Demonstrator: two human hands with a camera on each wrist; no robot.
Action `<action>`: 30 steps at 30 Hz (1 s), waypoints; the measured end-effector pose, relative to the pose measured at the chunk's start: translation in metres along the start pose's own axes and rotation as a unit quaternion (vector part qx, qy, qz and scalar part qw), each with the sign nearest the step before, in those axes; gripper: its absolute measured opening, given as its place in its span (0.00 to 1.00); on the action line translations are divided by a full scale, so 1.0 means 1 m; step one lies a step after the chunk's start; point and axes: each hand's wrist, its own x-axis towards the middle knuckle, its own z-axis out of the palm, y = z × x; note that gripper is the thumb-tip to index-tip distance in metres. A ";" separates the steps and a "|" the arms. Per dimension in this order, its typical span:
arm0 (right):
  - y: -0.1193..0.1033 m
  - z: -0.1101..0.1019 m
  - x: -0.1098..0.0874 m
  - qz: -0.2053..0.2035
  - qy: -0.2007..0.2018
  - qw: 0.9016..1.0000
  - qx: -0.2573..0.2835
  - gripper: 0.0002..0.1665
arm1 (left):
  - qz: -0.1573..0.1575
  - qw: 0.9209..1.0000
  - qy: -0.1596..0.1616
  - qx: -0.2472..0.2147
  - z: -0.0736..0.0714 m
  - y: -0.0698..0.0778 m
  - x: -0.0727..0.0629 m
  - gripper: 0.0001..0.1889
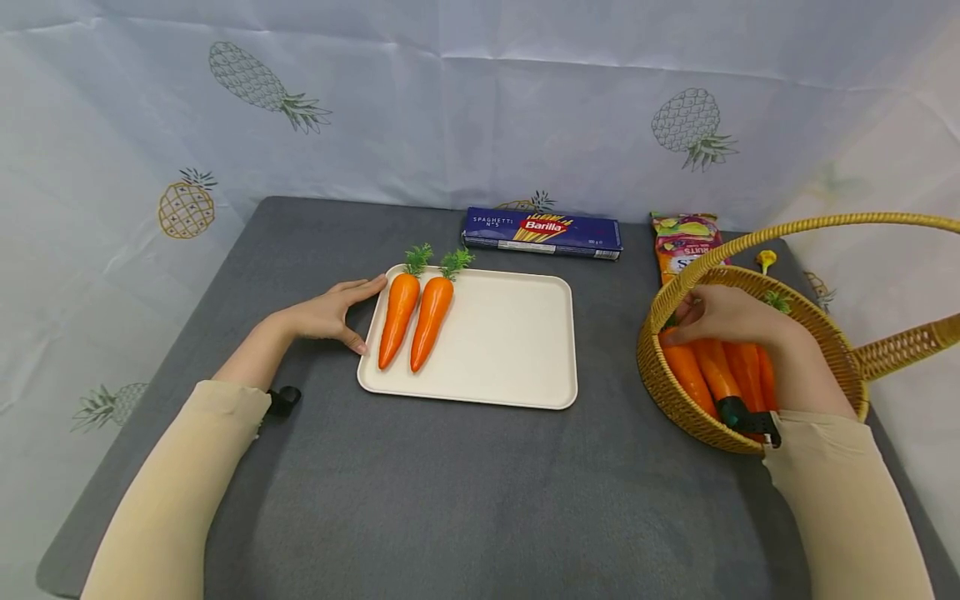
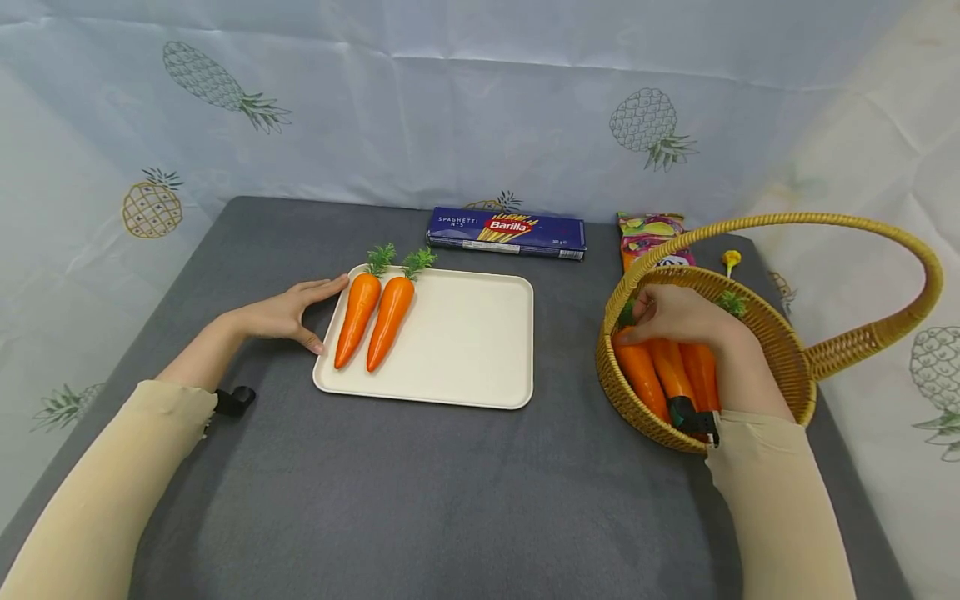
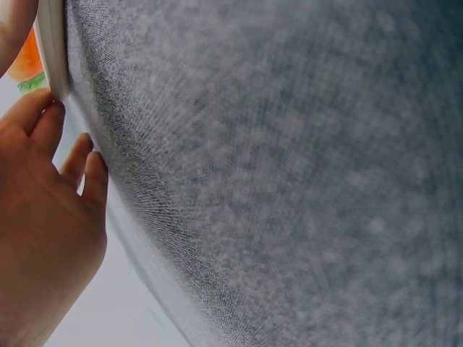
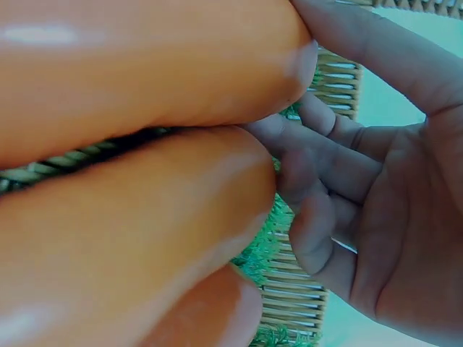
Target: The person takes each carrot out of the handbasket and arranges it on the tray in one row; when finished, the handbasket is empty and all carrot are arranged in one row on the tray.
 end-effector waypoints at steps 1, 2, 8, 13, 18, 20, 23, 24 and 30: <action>0.000 -0.001 -0.001 0.000 0.002 1.000 0.004 0.36 | 0.000 1.000 0.000 0.000 0.000 0.000 0.000 0.66; 0.000 -0.002 -0.002 -0.001 0.003 1.000 0.009 0.36 | 0.000 1.000 0.000 -0.001 0.000 0.000 0.000 0.66; -0.001 -0.009 -0.011 0.000 0.005 0.999 0.048 0.34 | -0.004 1.000 -0.001 -0.001 0.000 0.000 0.000 0.66; 0.003 -0.013 -0.016 -0.008 0.020 0.997 0.077 0.30 | -0.005 1.000 -0.001 0.000 -0.001 0.001 0.000 0.66; 0.007 -0.017 -0.018 -0.005 0.016 0.994 0.106 0.29 | -0.002 1.000 -0.001 -0.001 -0.001 0.000 0.000 0.66; 0.009 -0.018 -0.019 0.000 0.012 0.993 0.116 0.30 | -0.002 1.000 -0.001 0.000 0.000 0.000 0.000 0.67; 0.012 -0.021 -0.020 0.006 0.006 0.992 0.123 0.35 | -0.003 1.000 -0.001 -0.001 0.000 0.000 0.000 0.67; 0.014 -0.023 -0.021 0.007 0.004 0.992 0.123 0.37 | -0.003 1.000 0.000 -0.002 0.000 0.000 0.000 0.67; 0.022 -0.032 -0.028 0.007 0.001 0.995 0.096 0.45 | -0.005 1.000 -0.001 -0.002 0.000 0.001 0.000 0.67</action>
